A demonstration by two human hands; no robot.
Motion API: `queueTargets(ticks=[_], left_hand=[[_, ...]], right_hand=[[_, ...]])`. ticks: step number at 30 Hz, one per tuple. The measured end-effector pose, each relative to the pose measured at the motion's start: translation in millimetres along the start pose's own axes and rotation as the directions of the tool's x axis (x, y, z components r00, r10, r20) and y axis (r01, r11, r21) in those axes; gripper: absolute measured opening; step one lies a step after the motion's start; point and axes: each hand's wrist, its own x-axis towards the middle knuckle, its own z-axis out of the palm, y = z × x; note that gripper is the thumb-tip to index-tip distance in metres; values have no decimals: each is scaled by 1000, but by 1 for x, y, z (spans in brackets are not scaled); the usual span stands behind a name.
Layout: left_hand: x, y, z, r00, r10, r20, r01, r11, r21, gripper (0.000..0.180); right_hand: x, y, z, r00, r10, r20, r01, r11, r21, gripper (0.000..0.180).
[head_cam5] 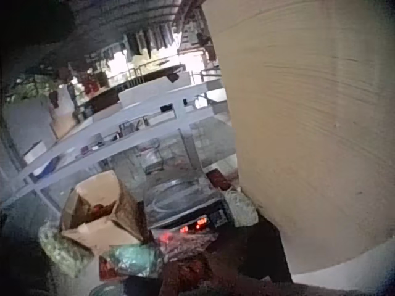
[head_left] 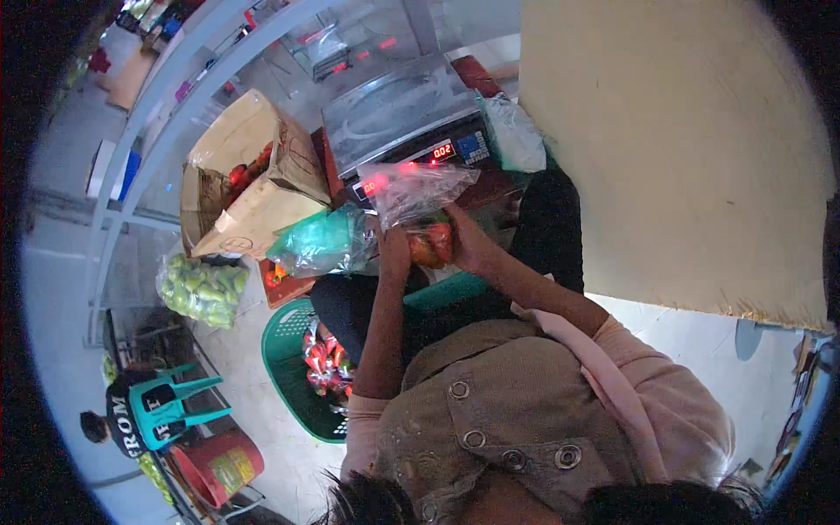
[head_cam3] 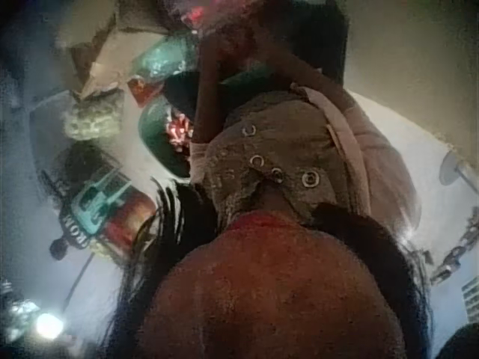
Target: The person weighs peppers from a cardboard box on a digital scale, packs them into a plastic bag, and seals the bag by hand.
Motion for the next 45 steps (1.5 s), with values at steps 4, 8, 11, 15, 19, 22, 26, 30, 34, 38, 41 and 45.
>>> queueTargets(ticks=[4, 8, 11, 15, 19, 22, 26, 30, 34, 38, 41, 45], left_hand=[[9, -6, 4, 999, 47, -14, -48, 995, -88, 28], [47, -57, -14, 960, 227, -164, -237, 970, -43, 28], [68, -82, -22, 828, 447, -339, -420, 894, 153, 28], [55, -43, -18, 958, 282, -58, -286, 955, -83, 30], [10, 47, -8, 952, 302, 58, -298, 952, -73, 34], [14, 44, -47, 963, 235, 130, -195, 945, -263, 44], [-10, 64, -44, 965, 29, 260, 59, 945, -321, 58], [-5, 52, -56, 949, 80, 304, -92, 995, 25, 41], [-17, 68, -39, 955, 258, 148, -241, 963, -121, 27], [-20, 76, -36, 978, 192, 79, -154, 926, -344, 21], [-10, 66, -34, 971, 142, 194, -14, 840, -542, 22], [-11, 54, -36, 969, 92, 227, 93, 720, -688, 28]], right_hand=[[-4, -2, 4, 999, 47, -8, -47, 999, 24, 49], [-12, 6, 18, 997, 77, 15, -79, 991, 112, 51], [-8, 12, 15, 989, -145, -8, 144, 986, -81, 49], [1, 9, -2, 998, -42, -44, 45, 997, 70, 47], [1, -4, -12, 973, -11, 231, -23, 989, 147, 45], [-1, -11, -11, 974, -17, 224, 1, 998, 69, 44], [-4, -15, -19, 981, -42, 191, 73, 985, -157, 47], [-8, -13, -16, 995, -54, 85, 71, 972, -225, 47], [-10, -13, -28, 988, 116, 104, -104, 988, -113, 51], [-5, -10, -56, 933, 238, 269, -238, 971, -32, 59], [8, -2, -86, 926, 224, 304, -204, 974, -98, 59], [-11, -3, -44, 972, 139, 191, -80, 955, -287, 59]])
